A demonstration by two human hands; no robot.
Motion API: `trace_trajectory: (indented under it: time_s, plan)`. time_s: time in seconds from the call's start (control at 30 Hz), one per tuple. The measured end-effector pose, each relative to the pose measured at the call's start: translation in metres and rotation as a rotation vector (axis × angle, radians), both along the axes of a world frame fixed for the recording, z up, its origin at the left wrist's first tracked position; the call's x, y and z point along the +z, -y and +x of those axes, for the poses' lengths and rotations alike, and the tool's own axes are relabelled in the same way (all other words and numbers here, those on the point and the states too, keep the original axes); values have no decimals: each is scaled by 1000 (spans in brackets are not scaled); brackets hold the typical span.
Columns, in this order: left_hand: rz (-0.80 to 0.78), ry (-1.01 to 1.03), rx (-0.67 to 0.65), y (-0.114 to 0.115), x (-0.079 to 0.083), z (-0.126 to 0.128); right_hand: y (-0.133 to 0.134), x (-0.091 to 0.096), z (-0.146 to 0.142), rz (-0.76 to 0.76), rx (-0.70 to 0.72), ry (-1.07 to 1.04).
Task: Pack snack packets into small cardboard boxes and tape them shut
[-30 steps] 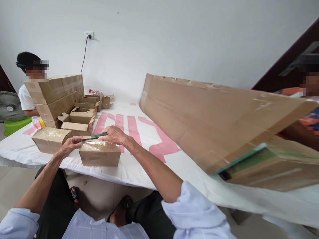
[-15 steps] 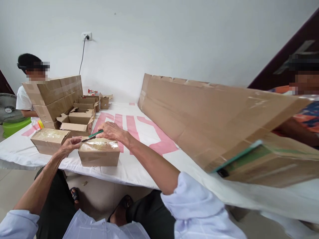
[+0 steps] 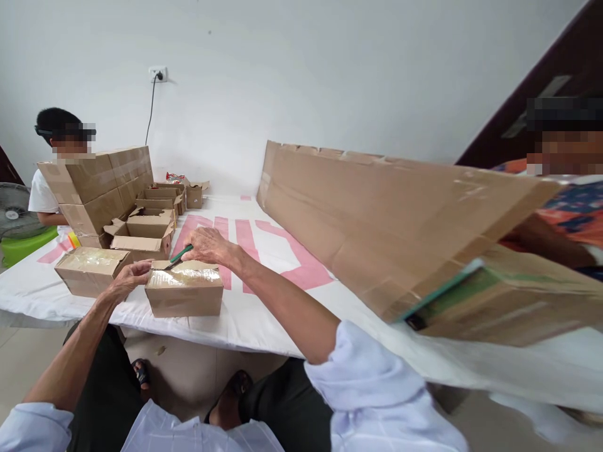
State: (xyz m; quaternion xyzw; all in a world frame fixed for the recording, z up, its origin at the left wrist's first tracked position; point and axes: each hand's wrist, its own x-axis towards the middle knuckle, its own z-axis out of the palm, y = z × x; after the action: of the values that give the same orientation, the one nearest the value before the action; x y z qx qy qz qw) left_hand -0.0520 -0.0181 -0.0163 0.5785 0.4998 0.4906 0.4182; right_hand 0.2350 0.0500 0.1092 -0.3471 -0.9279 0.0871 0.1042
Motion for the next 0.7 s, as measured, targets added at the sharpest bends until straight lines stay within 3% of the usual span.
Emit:
trace_trajectory:
  time_s: [0.37, 0.7]
  plan:
    - [-14, 19, -22, -1, 1, 0, -8, -16, 14, -59, 2, -176]
    - [18, -2, -44, -3, 5, 6, -3, -9, 22, -137, 12, -250]
